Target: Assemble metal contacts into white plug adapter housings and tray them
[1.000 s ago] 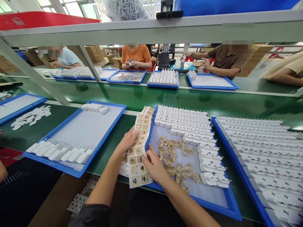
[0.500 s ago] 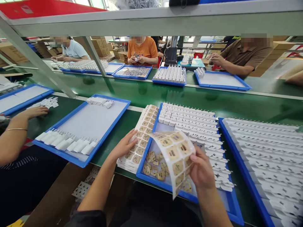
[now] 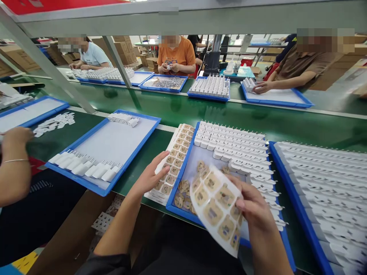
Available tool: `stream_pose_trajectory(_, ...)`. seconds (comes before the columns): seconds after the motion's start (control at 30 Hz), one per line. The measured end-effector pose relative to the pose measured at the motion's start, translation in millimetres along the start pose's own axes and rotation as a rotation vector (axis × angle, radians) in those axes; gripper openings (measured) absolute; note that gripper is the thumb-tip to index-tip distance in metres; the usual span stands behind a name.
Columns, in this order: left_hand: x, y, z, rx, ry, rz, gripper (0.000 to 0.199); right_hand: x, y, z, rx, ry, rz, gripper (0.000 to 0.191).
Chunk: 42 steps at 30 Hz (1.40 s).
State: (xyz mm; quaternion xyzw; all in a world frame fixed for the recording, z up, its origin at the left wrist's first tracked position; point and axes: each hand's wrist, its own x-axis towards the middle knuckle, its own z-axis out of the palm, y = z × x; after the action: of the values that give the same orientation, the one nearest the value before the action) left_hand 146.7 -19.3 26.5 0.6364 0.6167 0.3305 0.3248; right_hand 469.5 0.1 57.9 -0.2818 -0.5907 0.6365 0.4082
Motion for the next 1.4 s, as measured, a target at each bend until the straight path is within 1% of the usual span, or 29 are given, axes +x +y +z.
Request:
stream_pose_trajectory(0.07,-2,31,1.5,-0.07,-0.111,0.23,0.08,3,-10,8,-0.083,-0.264,0.011,0.032)
stream_pose_trajectory(0.1,-2,45,2.9,-0.093,-0.212,0.317,0.081,5,-15,13,-0.123,-0.378,0.01,0.031)
stream_pose_trajectory(0.13,0,57,4.6,-0.109,-0.341,0.376,0.078,7,-20,16,-0.157,-0.458,0.003,0.03)
stream_pose_trajectory(0.17,3,67,6.4,-0.127,-0.472,0.396,0.07,8,-25,18,-0.182,-0.5,-0.006,0.029)
stream_pose_trajectory(0.2,6,73,7.8,-0.146,-0.588,0.378,0.059,8,-29,18,-0.205,-0.501,-0.006,0.028)
stream_pose_trajectory(0.23,9,77,8.4,-0.168,-0.658,0.332,0.048,7,-32,16,-0.239,-0.47,0.007,0.026)
stream_pose_trajectory(0.27,10,79,7.6,-0.189,-0.671,0.268,0.042,5,-34,11,-0.289,-0.417,0.031,0.023)
stream_pose_trajectory(0.3,11,79,5.3,-0.205,-0.633,0.202,0.039,1,-36,5,-0.352,-0.357,0.062,0.019)
stream_pose_trajectory(0.33,10,79,1.4,-0.215,-0.569,0.146,0.037,-4,-37,-3,-0.419,-0.301,0.095,0.015)
stream_pose_trajectory(0.37,8,78,-4.1,-0.216,-0.504,0.102,0.035,-9,-38,-11,-0.473,-0.249,0.118,0.015)
stream_pose_trajectory(0.43,3,77,-18.0,-0.203,-0.435,0.038,0.031,-20,-38,-24,-0.502,-0.139,0.133,0.026)
stream_pose_trajectory(0.47,-1,78,-25.4,-0.192,-0.43,0.001,0.03,-25,-37,-28,-0.473,-0.077,0.133,0.03)
stream_pose_trajectory(0.53,-7,82,-38.2,-0.17,-0.456,-0.082,0.028,-30,-34,-31,-0.379,0.044,0.124,0.029)
stream_pose_trajectory(0.6,-10,87,-45.3,-0.137,-0.469,-0.13,0.028,-30,-28,-28,-0.283,0.106,0.117,0.027)
stream_pose_trajectory(0.67,-5,90,-45.3,-0.063,-0.43,-0.115,0.03,-25,-20,-23,-0.23,0.148,0.099,0.026)
stream_pose_trajectory(0.73,5,88,-39.1,0.037,-0.341,-0.087,0.033,-19,-10,-19,-0.244,0.246,0.065,0.027)
stream_pose_trajectory(0.83,24,76,-24.3,0.123,-0.209,-0.112,0.038,-15,7,-16,-0.395,0.443,0.031,0.036)
stream_pose_trajectory(0.9,31,67,-15.1,0.138,-0.165,-0.146,0.04,-19,15,-17,-0.474,0.478,0.056,0.04)
stream_pose_trajectory(1.0,31,60,-6.8,0.15,-0.185,-0.144,0.042,-34,18,-16,-0.463,0.416,0.083,0.035)
stream_pose_trajectory(1.07,27,59,-4.6,0.165,-0.191,-0.117,0.042,-49,12,-14,-0.44,0.381,0.068,0.03)
stream_pose_trajectory(1.1,25,60,-4.2,0.175,-0.18,-0.104,0.042,-57,8,-11,-0.436,0.342,0.066,0.028)
stream_pose_trajectory(1.13,23,60,-3.9,0.187,-0.164,-0.095,0.041,-66,4,-8,-0.439,0.263,0.071,0.025)
stream_pose_trajectory(1.17,20,60,-3.8,0.196,-0.147,-0.089,0.041,-76,1,-4,-0.442,0.133,0.087,0.023)
stream_pose_trajectory(1.23,13,58,-3.7,0.202,-0.121,-0.083,0.04,-95,3,4,-0.43,-0.222,0.15,0.023)
stream_pose_trajectory(1.27,9,56,-3.6,0.201,-0.112,-0.081,0.04,-105,10,8,-0.419,-0.384,0.191,0.024)
stream_pose_trajectory(1.3,4,55,-3.4,0.199,-0.105,-0.08,0.041,-115,22,11,-0.419,-0.503,0.239,0.025)
stream_pose_trajectory(1.33,-2,54,-3.2,0.194,-0.098,-0.078,0.041,-124,38,12,-0.446,-0.544,0.294,0.026)
stream_pose_trajectory(1.37,-8,53,-3.0,0.186,-0.091,-0.071,0.042,-131,58,12,-0.515,-0.516,0.36,0.024)
stream_pose_trajectory(1.4,-15,52,-2.8,0.176,-0.081,-0.058,0.042,-137,81,11,-0.641,-0.44,0.459,0.022)
